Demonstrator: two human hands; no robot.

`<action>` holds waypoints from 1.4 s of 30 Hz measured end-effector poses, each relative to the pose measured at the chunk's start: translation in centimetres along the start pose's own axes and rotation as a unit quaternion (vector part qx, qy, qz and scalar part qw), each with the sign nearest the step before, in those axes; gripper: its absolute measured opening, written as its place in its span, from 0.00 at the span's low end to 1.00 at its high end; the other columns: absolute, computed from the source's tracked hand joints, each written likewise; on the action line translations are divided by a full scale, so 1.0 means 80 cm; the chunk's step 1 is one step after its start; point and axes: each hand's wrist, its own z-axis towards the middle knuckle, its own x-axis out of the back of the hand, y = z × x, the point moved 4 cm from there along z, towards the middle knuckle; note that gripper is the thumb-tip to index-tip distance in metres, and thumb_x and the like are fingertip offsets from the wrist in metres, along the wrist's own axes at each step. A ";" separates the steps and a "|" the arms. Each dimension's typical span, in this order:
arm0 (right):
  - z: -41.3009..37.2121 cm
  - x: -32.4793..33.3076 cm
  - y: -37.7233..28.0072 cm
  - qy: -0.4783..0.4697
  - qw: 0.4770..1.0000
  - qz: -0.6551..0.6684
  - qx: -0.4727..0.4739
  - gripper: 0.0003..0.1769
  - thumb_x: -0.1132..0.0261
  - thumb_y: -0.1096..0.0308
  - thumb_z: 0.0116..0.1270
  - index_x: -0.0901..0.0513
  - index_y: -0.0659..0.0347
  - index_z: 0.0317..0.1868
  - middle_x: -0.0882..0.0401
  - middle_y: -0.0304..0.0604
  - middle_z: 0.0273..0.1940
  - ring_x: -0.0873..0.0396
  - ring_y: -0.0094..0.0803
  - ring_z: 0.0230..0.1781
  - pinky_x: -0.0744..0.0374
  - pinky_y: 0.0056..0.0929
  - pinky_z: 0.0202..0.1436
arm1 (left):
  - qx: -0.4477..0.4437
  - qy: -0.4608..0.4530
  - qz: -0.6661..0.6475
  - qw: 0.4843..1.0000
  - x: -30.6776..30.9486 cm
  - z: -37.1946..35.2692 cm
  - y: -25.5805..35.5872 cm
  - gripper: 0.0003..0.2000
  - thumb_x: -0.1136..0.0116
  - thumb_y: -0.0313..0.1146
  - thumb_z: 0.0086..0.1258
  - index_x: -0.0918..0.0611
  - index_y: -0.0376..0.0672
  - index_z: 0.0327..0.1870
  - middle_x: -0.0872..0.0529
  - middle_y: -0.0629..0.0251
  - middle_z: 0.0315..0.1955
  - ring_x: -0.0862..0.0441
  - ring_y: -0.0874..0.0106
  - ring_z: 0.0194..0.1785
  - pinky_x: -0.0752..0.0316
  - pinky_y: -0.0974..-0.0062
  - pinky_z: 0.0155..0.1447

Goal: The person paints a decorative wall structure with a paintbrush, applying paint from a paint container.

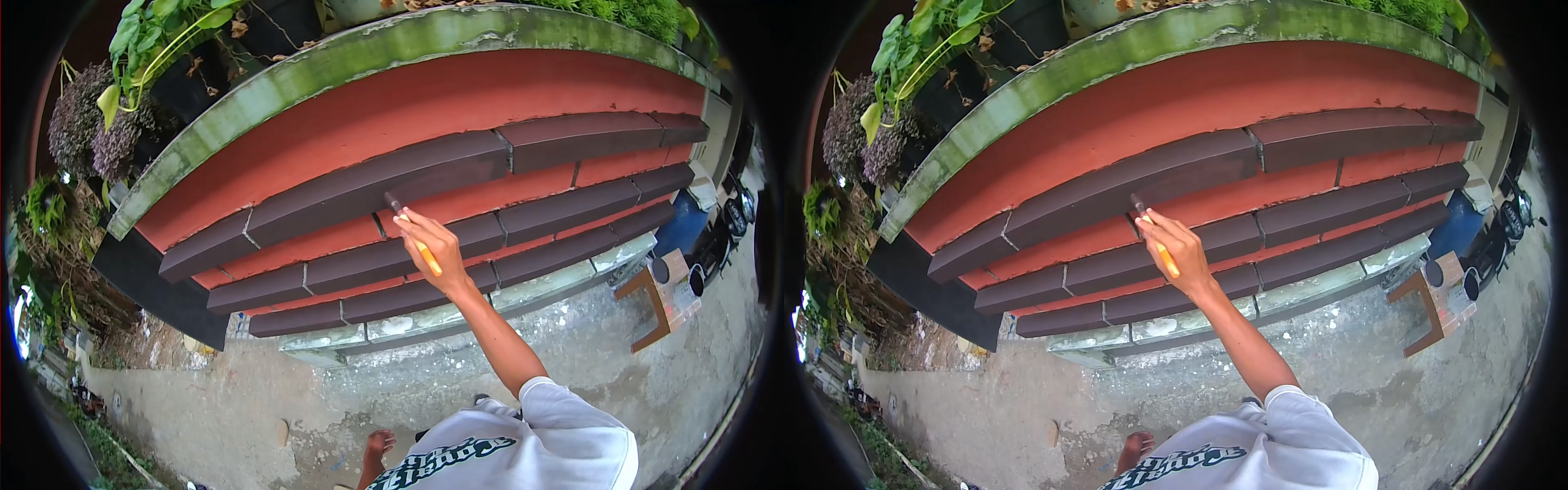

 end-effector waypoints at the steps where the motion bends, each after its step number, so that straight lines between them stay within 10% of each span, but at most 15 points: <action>1: 0.002 0.019 0.015 0.030 0.999 -0.018 -0.012 0.17 0.31 0.75 0.71 0.10 0.62 0.59 0.12 0.56 0.59 0.13 0.49 0.60 0.15 0.40 0.63 | -0.005 0.003 0.012 1.000 -0.006 0.004 0.013 0.16 0.51 0.39 0.78 0.17 0.44 0.59 0.08 0.61 0.50 0.09 0.64 0.47 0.18 0.63 0.48; 9: 0.015 0.155 0.053 0.200 0.956 -0.208 -0.048 0.17 0.32 0.77 0.70 0.08 0.57 0.57 0.14 0.52 0.60 0.13 0.47 0.54 0.16 0.40 0.58 | -0.014 -0.045 0.041 0.998 -0.037 0.009 0.042 0.16 0.50 0.39 0.79 0.17 0.45 0.59 0.08 0.63 0.51 0.09 0.65 0.49 0.19 0.62 0.51; 19: 0.027 0.070 0.027 0.051 0.998 0.021 0.002 0.16 0.29 0.79 0.66 0.08 0.59 0.54 0.13 0.55 0.59 0.13 0.49 0.54 0.15 0.40 0.59 | 0.017 -0.056 0.099 0.993 -0.076 0.053 0.055 0.19 0.51 0.45 0.80 0.18 0.47 0.64 0.09 0.65 0.54 0.10 0.67 0.51 0.20 0.64 0.51; 26: 0.029 0.188 0.068 0.163 0.971 -0.175 -0.030 0.15 0.32 0.80 0.68 0.08 0.58 0.53 0.14 0.54 0.59 0.14 0.47 0.53 0.16 0.41 0.57 | -0.017 -0.063 0.057 0.996 -0.121 0.048 0.074 0.19 0.49 0.43 0.79 0.18 0.46 0.63 0.09 0.63 0.52 0.10 0.65 0.50 0.20 0.62 0.51; 42: 0.034 0.121 0.072 0.084 0.993 -0.002 -0.082 0.12 0.32 0.76 0.72 0.09 0.60 0.54 0.11 0.50 0.57 0.14 0.45 0.59 0.18 0.39 0.62 | 0.004 -0.053 0.021 0.998 -0.109 0.073 0.039 0.17 0.53 0.41 0.80 0.18 0.46 0.61 0.09 0.63 0.49 0.10 0.64 0.46 0.19 0.62 0.46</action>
